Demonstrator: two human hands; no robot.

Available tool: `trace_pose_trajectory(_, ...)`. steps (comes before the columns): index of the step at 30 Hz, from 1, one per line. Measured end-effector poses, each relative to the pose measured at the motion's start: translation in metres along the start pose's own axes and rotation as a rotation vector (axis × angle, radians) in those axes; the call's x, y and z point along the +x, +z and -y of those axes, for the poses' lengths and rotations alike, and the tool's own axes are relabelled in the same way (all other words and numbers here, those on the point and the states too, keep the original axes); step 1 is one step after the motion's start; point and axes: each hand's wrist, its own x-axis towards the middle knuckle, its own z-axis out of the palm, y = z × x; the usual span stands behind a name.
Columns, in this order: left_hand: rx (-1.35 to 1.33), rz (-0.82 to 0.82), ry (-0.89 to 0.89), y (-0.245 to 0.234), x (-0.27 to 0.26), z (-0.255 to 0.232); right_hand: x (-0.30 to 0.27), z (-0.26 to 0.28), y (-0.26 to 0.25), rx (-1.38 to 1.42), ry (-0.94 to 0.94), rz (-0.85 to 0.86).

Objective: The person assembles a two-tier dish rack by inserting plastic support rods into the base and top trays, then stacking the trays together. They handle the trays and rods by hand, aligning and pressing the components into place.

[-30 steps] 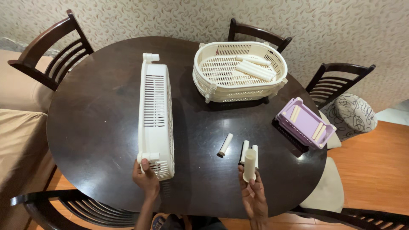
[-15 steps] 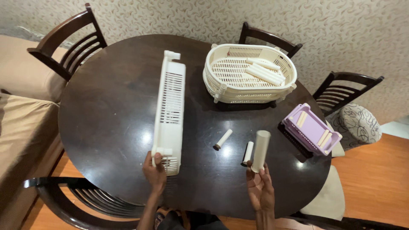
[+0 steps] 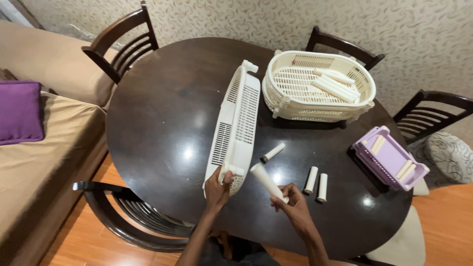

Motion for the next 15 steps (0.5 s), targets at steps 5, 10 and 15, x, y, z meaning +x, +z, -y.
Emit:
trace_pose_trajectory(5, -0.016, 0.0, 0.043, -0.015, 0.001, 0.001, 0.01, 0.02, 0.024, -0.56, -0.265, 0.003)
trace_pose_trajectory(10, -0.013, 0.0, 0.03, -0.022, -0.001, 0.007, 0.021, 0.037, 0.028, -0.653, -0.452, 0.053)
trace_pose_trajectory(15, -0.036, -0.013, 0.03, -0.027, 0.005, 0.014, 0.025, 0.037, 0.029, -0.704, -0.352, 0.071)
